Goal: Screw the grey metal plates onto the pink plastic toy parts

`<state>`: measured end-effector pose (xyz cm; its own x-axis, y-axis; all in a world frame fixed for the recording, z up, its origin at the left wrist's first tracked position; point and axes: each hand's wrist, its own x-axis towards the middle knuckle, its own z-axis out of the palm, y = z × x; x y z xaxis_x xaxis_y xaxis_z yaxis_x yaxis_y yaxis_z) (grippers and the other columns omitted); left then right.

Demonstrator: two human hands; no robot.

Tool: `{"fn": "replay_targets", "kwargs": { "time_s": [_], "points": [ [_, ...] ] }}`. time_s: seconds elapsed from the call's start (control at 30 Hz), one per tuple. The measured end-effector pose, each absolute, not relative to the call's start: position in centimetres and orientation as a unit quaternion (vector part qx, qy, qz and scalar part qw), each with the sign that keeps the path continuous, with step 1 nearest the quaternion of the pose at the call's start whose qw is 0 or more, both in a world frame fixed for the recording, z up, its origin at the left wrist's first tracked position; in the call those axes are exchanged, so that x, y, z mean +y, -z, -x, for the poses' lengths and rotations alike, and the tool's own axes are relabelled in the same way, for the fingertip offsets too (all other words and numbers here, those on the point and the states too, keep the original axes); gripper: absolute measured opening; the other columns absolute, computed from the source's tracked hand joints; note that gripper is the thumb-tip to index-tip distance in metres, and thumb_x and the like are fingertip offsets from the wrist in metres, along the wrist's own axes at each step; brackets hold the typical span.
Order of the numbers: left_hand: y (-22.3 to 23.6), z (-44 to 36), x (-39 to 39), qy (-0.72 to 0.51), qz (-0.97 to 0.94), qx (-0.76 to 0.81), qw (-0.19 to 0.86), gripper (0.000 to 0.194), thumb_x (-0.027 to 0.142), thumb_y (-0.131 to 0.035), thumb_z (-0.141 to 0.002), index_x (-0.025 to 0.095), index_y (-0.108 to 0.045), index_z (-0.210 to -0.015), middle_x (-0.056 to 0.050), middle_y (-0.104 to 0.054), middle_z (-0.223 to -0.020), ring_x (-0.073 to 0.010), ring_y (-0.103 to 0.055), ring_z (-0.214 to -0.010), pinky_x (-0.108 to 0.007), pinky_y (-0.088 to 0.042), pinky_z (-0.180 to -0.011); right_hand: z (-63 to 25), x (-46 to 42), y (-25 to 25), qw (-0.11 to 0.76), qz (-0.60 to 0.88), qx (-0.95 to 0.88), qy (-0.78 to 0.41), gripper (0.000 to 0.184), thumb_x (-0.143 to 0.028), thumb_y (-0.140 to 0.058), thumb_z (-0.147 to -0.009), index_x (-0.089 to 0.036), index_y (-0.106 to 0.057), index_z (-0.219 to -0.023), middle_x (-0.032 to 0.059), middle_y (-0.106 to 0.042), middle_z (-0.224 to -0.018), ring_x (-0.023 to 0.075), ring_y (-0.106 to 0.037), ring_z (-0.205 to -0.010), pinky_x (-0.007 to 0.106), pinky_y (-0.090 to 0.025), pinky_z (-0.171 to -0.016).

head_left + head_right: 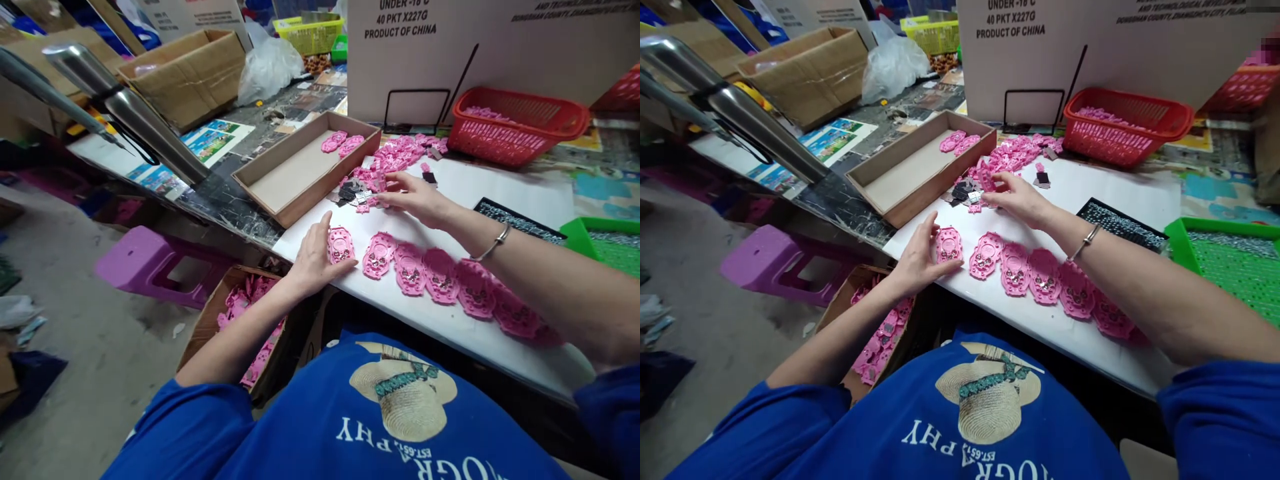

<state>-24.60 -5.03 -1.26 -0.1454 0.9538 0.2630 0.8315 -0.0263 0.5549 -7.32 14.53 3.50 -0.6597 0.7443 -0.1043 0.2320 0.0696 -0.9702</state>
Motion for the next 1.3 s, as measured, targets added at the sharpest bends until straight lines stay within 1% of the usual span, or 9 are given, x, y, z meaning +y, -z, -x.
{"fn": "replay_targets", "kwargs": {
  "time_s": [0.1,0.27,0.4,0.53,0.73,0.8,1.0,1.13,1.3],
  "points": [
    [1.7,24.2,-5.1,-0.352,-0.639,0.67,0.138,0.101,0.046,-0.073,-0.079,0.022,-0.011,-0.156,-0.016,-0.048,-0.137,-0.0303,-0.05,-0.125,-0.049,-0.04,-0.11,6.5,15.6,-3.1,0.222,0.343,-0.735,-0.541,0.056,-0.032,-0.078,-0.072,-0.019,-0.059,-0.123,0.01,-0.063,-0.113,0.0228,-0.064,-0.093,0.045,-0.055,-0.091],
    [1.6,23.9,-4.6,-0.391,-0.656,0.599,0.24,0.102,0.04,-0.071,-0.082,0.024,-0.006,-0.158,-0.018,-0.041,-0.147,-0.0286,-0.051,-0.129,-0.047,-0.038,-0.114,6.2,16.1,-4.0,0.192,0.274,-0.849,-0.409,0.056,-0.032,-0.081,-0.068,-0.027,-0.064,-0.121,0.0078,-0.059,-0.126,0.029,-0.058,-0.112,0.051,-0.048,-0.104],
    [1.5,24.0,-4.3,-0.411,-0.652,0.566,0.294,0.106,0.04,-0.072,-0.081,0.024,-0.001,-0.158,-0.019,-0.035,-0.151,-0.0291,-0.049,-0.133,-0.048,-0.037,-0.116,7.3,15.4,-5.0,0.136,0.222,-0.91,-0.323,0.055,-0.027,-0.082,-0.068,-0.026,-0.066,-0.12,0.0082,-0.063,-0.118,0.0324,-0.057,-0.114,0.054,-0.042,-0.107],
    [1.9,24.5,-4.6,-0.438,-0.634,0.553,0.317,0.105,0.041,-0.072,-0.081,0.028,-0.001,-0.158,-0.018,-0.034,-0.151,-0.0288,-0.048,-0.134,-0.049,-0.037,-0.116,9.0,14.9,-5.2,0.114,0.203,-0.92,-0.314,0.049,-0.025,-0.082,-0.067,-0.026,-0.067,-0.114,0.0078,-0.064,-0.114,0.0329,-0.057,-0.111,0.053,-0.043,-0.104],
    [3.1,26.3,-6.0,-0.53,-0.518,0.623,0.25,0.071,0.031,-0.051,-0.09,0.028,-0.014,-0.151,-0.013,-0.047,-0.133,-0.0215,-0.055,-0.123,-0.041,-0.049,-0.105,12.1,13.9,-4.7,0.059,0.14,-0.953,-0.263,0.05,-0.033,-0.083,-0.069,-0.025,-0.066,-0.115,0.0098,-0.063,-0.119,0.033,-0.056,-0.114,0.048,-0.042,-0.102],
    [3.5,26.9,-6.5,-0.559,-0.495,0.632,0.208,0.065,0.026,-0.049,-0.09,0.029,-0.018,-0.148,-0.012,-0.05,-0.13,-0.0203,-0.057,-0.119,-0.039,-0.051,-0.101,13.2,13.2,-4.7,0.026,0.114,-0.967,-0.227,0.051,-0.035,-0.082,-0.071,-0.023,-0.065,-0.119,0.0104,-0.063,-0.12,0.0314,-0.057,-0.112,0.043,-0.044,-0.099],
    [4.5,27.7,-7.6,-0.606,-0.5,0.607,0.116,0.065,0.023,-0.056,-0.09,0.03,-0.026,-0.147,-0.008,-0.055,-0.124,-0.0184,-0.061,-0.111,-0.038,-0.052,-0.099,16.1,10.9,-5.2,-0.069,0.037,-0.987,-0.139,0.055,-0.037,-0.075,-0.079,-0.015,-0.062,-0.128,0.0141,-0.063,-0.117,0.0271,-0.059,-0.104,0.035,-0.045,-0.089],
    [4.5,27.0,-8.1,-0.58,-0.519,0.621,0.098,0.063,0.026,-0.056,-0.093,0.029,-0.027,-0.149,-0.009,-0.056,-0.125,-0.0179,-0.063,-0.109,-0.04,-0.051,-0.102,17.0,10.4,-5.1,-0.114,-0.001,-0.986,-0.124,0.049,-0.04,-0.072,-0.081,-0.017,-0.065,-0.124,0.0122,-0.064,-0.113,0.0233,-0.06,-0.094,0.032,-0.046,-0.081],
    [4.1,26.5,-8.7,-0.531,-0.549,0.642,0.067,0.06,0.03,-0.052,-0.097,0.026,-0.024,-0.151,-0.01,-0.057,-0.124,-0.0179,-0.064,-0.108,-0.04,-0.051,-0.101,15.5,11.2,-5.7,-0.086,0.006,-0.982,-0.166,0.043,-0.037,-0.066,-0.087,-0.016,-0.064,-0.125,0.0133,-0.062,-0.121,0.0231,-0.06,-0.104,0.034,-0.047,-0.092]
  ]
}}
